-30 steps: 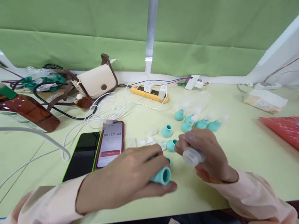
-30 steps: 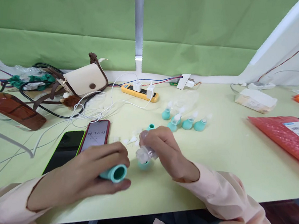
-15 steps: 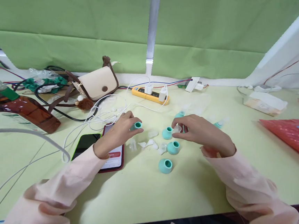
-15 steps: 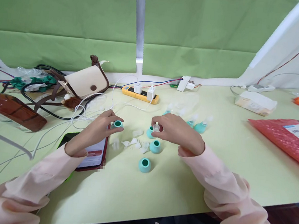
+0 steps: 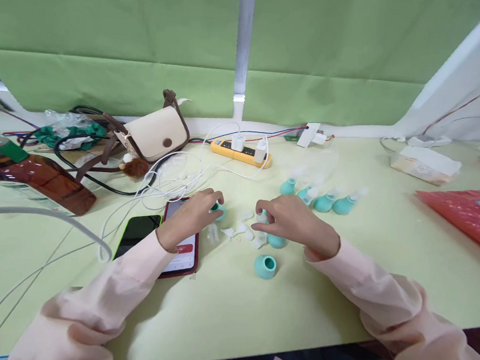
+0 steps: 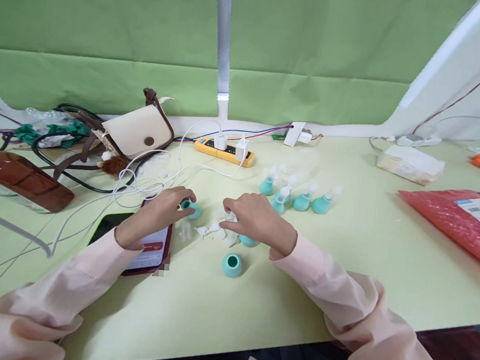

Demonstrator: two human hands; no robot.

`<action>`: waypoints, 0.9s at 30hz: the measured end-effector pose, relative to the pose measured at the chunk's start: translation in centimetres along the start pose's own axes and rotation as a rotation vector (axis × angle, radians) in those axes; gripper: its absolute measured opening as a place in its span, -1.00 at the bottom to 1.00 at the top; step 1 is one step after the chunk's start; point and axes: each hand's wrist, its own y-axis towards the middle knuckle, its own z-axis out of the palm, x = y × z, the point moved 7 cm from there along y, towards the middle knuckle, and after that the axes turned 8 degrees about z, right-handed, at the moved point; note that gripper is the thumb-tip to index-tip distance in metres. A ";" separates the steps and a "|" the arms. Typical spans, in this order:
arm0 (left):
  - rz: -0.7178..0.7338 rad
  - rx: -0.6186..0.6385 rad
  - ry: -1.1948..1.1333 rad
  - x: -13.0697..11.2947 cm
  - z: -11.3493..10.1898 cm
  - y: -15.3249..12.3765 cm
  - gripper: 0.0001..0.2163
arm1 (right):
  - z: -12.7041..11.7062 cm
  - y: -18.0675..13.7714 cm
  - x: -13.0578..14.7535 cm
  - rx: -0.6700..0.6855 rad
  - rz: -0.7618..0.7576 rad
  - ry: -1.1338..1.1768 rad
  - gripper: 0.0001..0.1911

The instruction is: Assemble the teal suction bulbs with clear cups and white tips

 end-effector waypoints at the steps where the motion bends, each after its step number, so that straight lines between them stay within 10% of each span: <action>1: -0.007 0.003 0.001 0.1 0.1 0.0 -0.77 | 0.3 0.1 0.0 -0.006 -0.011 -0.011 -0.77; 13: -0.017 -0.003 -0.016 -0.2 -0.1 -0.1 -0.77 | -0.8 0.0 -0.5 -0.057 -0.031 -0.009 -0.83; 21: -0.023 -0.002 -0.003 -0.8 -0.4 -0.3 -0.77 | -7.2 -1.7 -8.6 -0.319 0.308 -0.037 -0.70; 27: -0.050 -0.058 0.039 -1.6 -1.5 -0.7 -0.76 | -4.5 -1.1 -11.8 -0.040 0.357 -0.022 -0.72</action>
